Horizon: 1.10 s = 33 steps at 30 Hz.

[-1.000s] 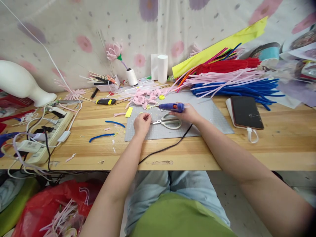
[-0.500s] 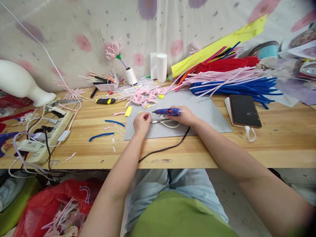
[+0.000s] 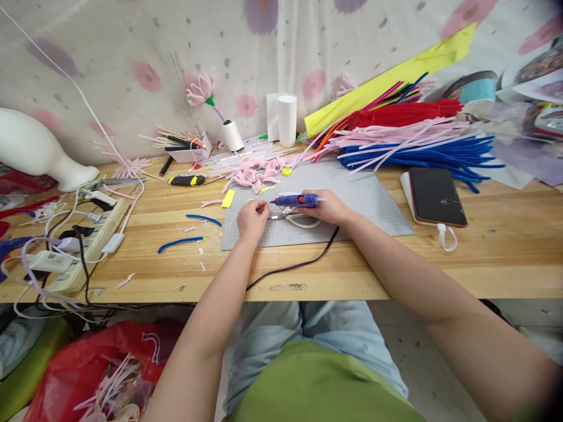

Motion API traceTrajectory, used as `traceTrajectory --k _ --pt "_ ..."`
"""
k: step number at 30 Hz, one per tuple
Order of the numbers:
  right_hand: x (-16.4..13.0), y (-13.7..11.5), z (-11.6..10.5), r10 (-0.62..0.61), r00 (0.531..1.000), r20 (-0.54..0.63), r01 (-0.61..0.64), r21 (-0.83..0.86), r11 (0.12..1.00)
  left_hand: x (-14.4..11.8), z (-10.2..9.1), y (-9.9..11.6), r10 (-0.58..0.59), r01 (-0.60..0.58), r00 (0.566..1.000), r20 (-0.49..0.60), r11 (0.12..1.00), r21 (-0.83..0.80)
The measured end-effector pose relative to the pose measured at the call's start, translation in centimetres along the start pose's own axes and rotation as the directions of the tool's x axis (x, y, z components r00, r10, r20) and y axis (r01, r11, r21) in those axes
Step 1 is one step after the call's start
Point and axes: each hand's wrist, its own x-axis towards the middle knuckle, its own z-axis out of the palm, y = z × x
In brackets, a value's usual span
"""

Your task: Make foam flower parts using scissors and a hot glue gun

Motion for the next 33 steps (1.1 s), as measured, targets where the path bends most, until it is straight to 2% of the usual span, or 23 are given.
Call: traceTrajectory --k 19,33 --pt "-0.17 0.17 0.11 0.002 1.000 -0.017 -0.002 0.001 1.000 0.02 0.15 -0.26 0.047 -0.047 0.999 -0.005 0.999 0.002" --pt "-0.08 0.18 0.02 -0.002 1.000 0.004 0.002 0.013 1.000 0.05 0.13 -0.20 0.089 -0.090 0.996 0.013 0.994 0.068"
